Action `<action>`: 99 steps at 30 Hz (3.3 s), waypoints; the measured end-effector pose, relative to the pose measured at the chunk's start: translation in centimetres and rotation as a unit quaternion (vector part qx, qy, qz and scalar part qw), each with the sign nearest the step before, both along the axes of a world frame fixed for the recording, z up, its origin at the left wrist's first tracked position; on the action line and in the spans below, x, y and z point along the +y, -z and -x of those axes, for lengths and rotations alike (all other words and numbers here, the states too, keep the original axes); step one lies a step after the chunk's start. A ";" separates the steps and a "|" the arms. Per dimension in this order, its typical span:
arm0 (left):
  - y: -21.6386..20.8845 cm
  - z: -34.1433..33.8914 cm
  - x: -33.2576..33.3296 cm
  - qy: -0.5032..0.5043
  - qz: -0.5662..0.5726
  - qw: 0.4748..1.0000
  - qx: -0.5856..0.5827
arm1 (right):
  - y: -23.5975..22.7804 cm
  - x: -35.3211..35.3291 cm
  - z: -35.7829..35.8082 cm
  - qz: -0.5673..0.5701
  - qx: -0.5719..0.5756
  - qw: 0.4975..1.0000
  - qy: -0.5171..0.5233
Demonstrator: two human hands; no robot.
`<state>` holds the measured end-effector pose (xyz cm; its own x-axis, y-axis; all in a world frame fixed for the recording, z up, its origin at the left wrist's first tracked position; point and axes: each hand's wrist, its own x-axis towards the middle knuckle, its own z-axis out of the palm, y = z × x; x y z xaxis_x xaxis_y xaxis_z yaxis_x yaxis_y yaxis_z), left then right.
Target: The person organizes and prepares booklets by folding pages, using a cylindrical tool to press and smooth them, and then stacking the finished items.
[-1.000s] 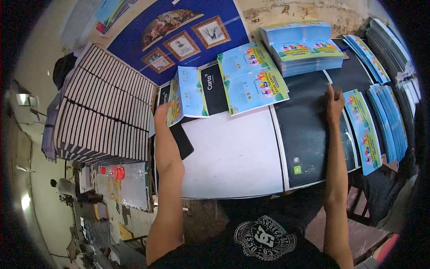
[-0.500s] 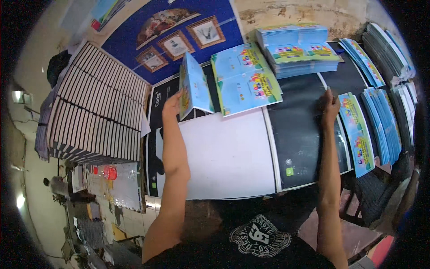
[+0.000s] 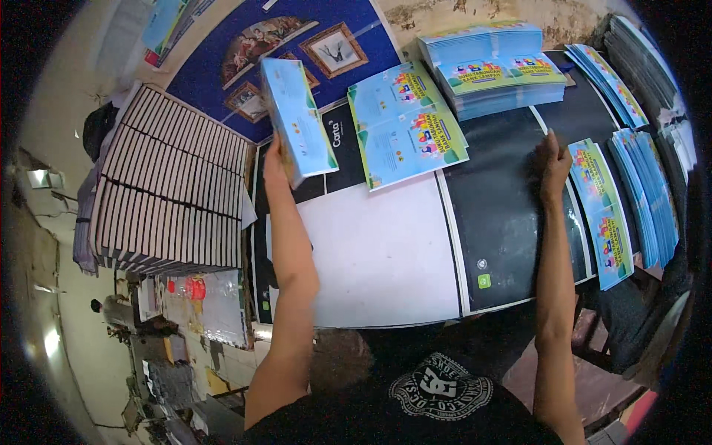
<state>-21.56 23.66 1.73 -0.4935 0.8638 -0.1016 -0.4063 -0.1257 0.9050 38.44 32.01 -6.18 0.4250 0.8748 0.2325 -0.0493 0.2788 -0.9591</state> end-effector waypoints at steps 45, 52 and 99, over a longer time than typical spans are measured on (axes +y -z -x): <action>-8.8 -7.9 3.9 -0.056 0.423 0.461 0.778 | 1.2 -1.4 -1.9 0.044 -0.029 0.999 -0.015; -19.3 -11.1 0.6 -0.053 0.185 0.782 0.592 | -0.5 -1.8 -1.4 0.042 -0.006 0.999 -0.005; -4.7 -26.9 -17.0 -0.051 0.089 0.836 0.539 | -13.1 -18.3 7.1 -0.135 -0.105 0.956 -0.237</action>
<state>5.34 6.63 6.40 -0.4519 0.8299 0.3273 0.6622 0.0663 0.7464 31.36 13.72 6.96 -0.0858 0.8531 0.5147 -0.0456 0.5127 -0.8574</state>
